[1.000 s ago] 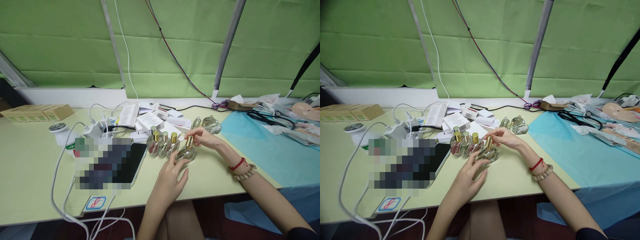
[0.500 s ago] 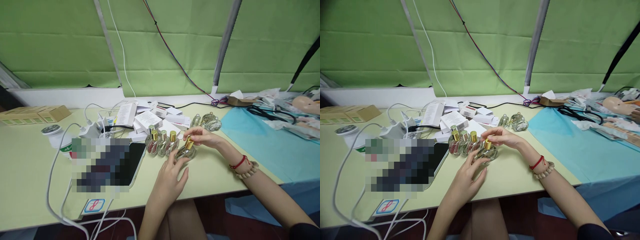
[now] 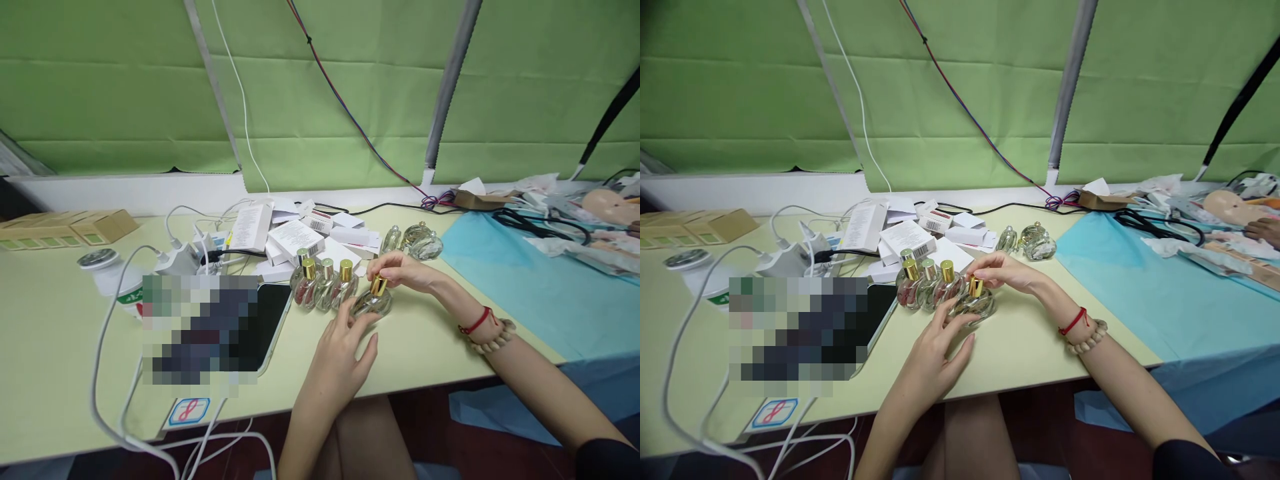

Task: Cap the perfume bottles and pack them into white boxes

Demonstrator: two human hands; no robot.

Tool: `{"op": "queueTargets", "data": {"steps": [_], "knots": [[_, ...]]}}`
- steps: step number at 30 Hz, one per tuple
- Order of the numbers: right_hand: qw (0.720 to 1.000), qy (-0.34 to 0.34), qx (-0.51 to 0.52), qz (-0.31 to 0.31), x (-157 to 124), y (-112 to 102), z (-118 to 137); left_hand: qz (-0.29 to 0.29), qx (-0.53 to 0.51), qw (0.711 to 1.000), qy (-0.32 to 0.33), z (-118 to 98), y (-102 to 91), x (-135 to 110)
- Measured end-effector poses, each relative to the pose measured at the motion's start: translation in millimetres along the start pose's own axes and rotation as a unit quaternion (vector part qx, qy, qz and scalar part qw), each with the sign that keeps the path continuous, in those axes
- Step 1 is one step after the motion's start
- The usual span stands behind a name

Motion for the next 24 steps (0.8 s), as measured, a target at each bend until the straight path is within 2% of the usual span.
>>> {"op": "queueTargets", "data": {"steps": [8, 17, 24], "knots": [[1.0, 0.006, 0.015, 0.012, -0.5, 4.6, 0.8, -0.017, -0.002, 1.0, 0.001, 0.8, -0.9, -0.3], [1.0, 0.014, 0.017, 0.021, 0.6, -4.7, -6.2, 0.003, 0.004, 1.0, -0.003, 0.4, -0.6, -0.4], [1.0, 0.012, 0.012, 0.019, 0.4, -0.3, -1.7, 0.01, -0.007, 1.0, -0.008, 0.5, 0.1, -0.4]]}}
Point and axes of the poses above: each hand's wrist, its own x-axis towards the middle knuckle, its own y-axis out of the palm, z = x × y, the point moved 4 cm from there along x, towards the middle knuckle, and after that the axes turned 14 degrees about x, right-handed, at the moved point
